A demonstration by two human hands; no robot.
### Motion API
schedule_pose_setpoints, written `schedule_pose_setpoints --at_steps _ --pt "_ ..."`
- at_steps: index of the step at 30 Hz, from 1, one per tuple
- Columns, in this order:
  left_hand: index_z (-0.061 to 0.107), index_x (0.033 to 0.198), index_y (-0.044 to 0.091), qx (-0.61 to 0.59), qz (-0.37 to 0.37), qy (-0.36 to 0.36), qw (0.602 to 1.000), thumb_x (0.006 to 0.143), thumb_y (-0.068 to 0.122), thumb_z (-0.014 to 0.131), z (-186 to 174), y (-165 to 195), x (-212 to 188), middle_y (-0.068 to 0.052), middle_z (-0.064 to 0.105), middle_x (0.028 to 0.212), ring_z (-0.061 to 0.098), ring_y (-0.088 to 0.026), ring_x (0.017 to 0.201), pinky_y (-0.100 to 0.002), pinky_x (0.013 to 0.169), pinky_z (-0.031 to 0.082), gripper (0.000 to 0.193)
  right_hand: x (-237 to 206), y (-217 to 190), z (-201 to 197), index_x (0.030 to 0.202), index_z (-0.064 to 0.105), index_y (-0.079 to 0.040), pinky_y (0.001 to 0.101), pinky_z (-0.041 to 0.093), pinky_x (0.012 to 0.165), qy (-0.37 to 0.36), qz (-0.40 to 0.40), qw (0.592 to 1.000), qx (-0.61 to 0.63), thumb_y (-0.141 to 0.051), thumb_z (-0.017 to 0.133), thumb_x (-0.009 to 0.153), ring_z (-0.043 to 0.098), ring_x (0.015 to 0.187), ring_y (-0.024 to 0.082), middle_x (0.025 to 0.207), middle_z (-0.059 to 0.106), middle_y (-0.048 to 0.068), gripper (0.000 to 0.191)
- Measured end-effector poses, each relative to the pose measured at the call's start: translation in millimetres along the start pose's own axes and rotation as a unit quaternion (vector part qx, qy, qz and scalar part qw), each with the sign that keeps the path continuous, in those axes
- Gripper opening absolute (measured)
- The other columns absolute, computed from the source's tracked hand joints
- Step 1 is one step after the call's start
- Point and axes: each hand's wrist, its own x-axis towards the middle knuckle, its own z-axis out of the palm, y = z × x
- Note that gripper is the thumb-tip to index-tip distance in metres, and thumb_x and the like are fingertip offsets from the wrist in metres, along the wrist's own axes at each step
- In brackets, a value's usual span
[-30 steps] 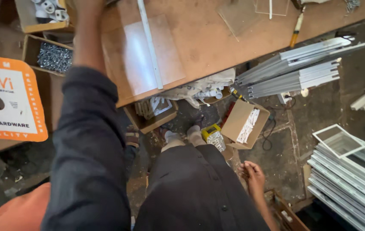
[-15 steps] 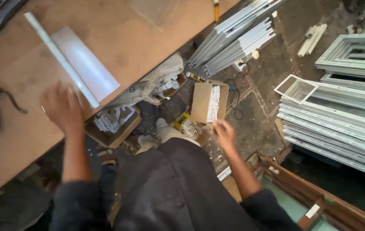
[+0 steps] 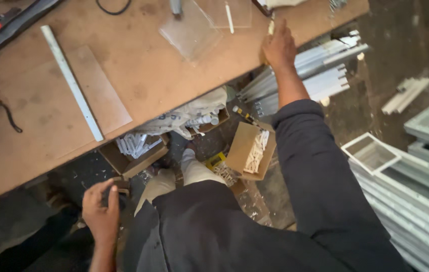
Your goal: The person walks to a workbench, places a translucent plastic sheet on it, and measures the sheet with a tape measure. They mark the sheet with a pen, align a steel ruler along it, then lift and bend the sheet with both hands.
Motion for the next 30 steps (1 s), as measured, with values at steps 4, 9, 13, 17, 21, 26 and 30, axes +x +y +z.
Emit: schedule_pose_setpoints --at_steps 4,9,13,17,21,26,30 --pt "0.074 0.114 0.007 -0.039 -0.048 0.008 0.998 0.097 0.008 0.073 11 18 -17 -0.011 0.069 0.113 0.068 -0.024 0.106 -0.034 0.091 0.052 0.017 18 11 13 0.153 0.029 -0.002 0.0575 0.050 0.087 -0.150 0.035 0.988 -0.011 -0.021 0.064 0.090 0.063 0.100 0.050 0.112 0.064 0.031 0.074" --pt "0.073 0.113 0.005 -0.059 -0.015 0.002 0.998 0.096 0.007 0.073 27 27 -13 -0.012 0.069 0.113 0.069 -0.024 0.105 -0.033 0.093 0.053 0.017 8 17 13 0.145 0.042 -0.009 0.0504 0.061 0.088 -0.023 0.179 0.831 0.526 -0.014 0.062 0.091 0.072 0.101 0.034 0.117 0.070 0.016 0.058" --pt "0.073 0.113 0.005 -0.094 -0.025 -0.007 0.995 0.096 0.006 0.072 37 35 0 -0.011 0.070 0.110 0.069 -0.020 0.094 -0.030 0.085 0.054 0.017 -16 9 16 0.124 0.047 -0.009 0.0444 0.057 0.065 -0.063 0.343 0.479 0.805 -0.015 0.059 0.087 0.064 0.074 0.029 0.086 0.063 0.013 0.039" --pt "0.073 0.113 0.005 -0.126 -0.032 -0.041 0.991 0.096 0.006 0.072 41 45 13 -0.009 0.069 0.109 0.067 -0.016 0.086 -0.028 0.078 0.054 0.018 -13 -11 36 0.112 0.045 -0.008 0.0332 0.042 0.047 -0.070 0.374 0.537 0.753 -0.021 0.067 0.101 0.052 0.060 0.021 0.081 0.056 0.010 0.027" --pt "0.073 0.114 0.005 -0.119 -0.033 -0.043 0.991 0.096 0.006 0.071 38 51 19 -0.010 0.069 0.110 0.067 -0.015 0.086 -0.027 0.078 0.054 0.018 9 -28 47 0.121 0.048 -0.008 0.0322 0.046 0.047 -0.042 0.475 0.539 0.694 -0.020 0.059 0.093 0.061 0.062 0.024 0.101 0.070 0.022 0.032" --pt "0.073 0.113 0.004 -0.101 -0.042 -0.021 0.994 0.097 0.006 0.071 31 53 9 -0.010 0.070 0.111 0.068 -0.017 0.091 -0.027 0.082 0.054 0.016 23 -37 49 0.129 0.044 0.000 0.0333 0.048 0.051 -0.032 0.483 0.477 0.733 -0.018 0.058 0.095 0.069 0.073 0.029 0.118 0.067 0.030 0.040" --pt "0.073 0.113 0.004 -0.087 -0.056 -0.012 0.995 0.097 0.006 0.071 27 49 1 -0.010 0.070 0.109 0.068 -0.017 0.092 -0.028 0.083 0.053 0.017 30 -41 49 0.126 0.044 -0.007 0.0336 0.049 0.050 -0.024 0.485 0.446 0.751 -0.021 0.056 0.092 0.064 0.067 0.024 0.111 0.069 0.026 0.039"
